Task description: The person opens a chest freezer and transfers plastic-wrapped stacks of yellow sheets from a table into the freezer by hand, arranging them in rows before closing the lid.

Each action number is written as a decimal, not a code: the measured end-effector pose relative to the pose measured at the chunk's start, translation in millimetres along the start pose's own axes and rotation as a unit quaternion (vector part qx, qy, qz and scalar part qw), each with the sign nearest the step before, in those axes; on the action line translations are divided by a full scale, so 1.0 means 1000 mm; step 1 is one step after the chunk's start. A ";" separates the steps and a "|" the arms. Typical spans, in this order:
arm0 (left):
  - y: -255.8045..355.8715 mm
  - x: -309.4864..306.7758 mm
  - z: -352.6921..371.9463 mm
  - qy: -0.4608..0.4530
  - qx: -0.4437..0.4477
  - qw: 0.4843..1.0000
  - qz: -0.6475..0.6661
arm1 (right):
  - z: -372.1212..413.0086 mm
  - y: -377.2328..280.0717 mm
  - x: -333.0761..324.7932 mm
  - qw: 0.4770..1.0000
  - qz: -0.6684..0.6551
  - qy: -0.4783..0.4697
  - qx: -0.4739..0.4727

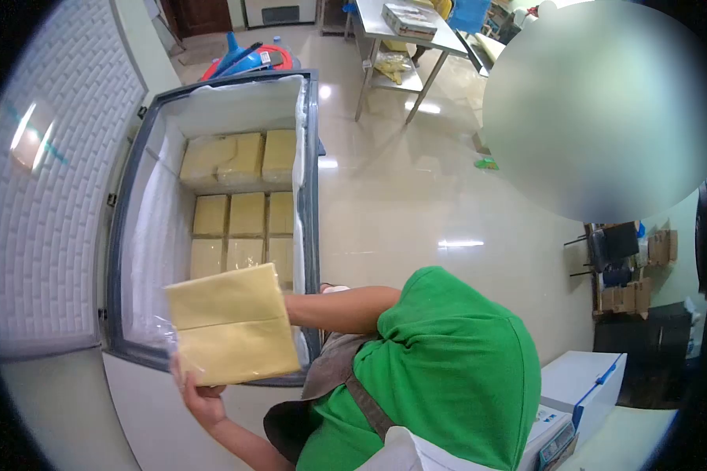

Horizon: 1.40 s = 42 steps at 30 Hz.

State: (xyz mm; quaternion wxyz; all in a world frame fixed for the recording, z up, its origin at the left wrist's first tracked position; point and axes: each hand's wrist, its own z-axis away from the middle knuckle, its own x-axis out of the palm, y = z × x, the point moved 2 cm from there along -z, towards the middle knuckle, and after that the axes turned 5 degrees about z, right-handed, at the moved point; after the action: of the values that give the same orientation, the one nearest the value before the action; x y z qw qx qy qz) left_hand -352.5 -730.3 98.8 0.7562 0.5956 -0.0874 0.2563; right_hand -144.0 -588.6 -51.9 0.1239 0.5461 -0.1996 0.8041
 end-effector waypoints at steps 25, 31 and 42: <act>-0.089 -0.217 -0.068 0.367 -0.009 0.593 -0.717 | -0.338 -0.092 -0.362 0.833 0.303 0.293 0.359; -0.113 -0.223 -0.044 0.402 -0.002 0.638 -0.657 | -0.428 0.014 -0.475 0.812 0.308 0.291 0.402; -0.115 -0.206 -0.034 0.419 -0.066 0.643 -0.637 | -0.535 0.108 -0.678 0.624 0.660 0.270 0.319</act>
State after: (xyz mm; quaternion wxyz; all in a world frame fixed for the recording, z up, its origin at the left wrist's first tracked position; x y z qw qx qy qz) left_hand -477.5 -774.9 -99.5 0.7260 0.2814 0.6232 -0.0734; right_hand -379.6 -428.4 -874.2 -0.5739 0.0316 -0.1949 0.7948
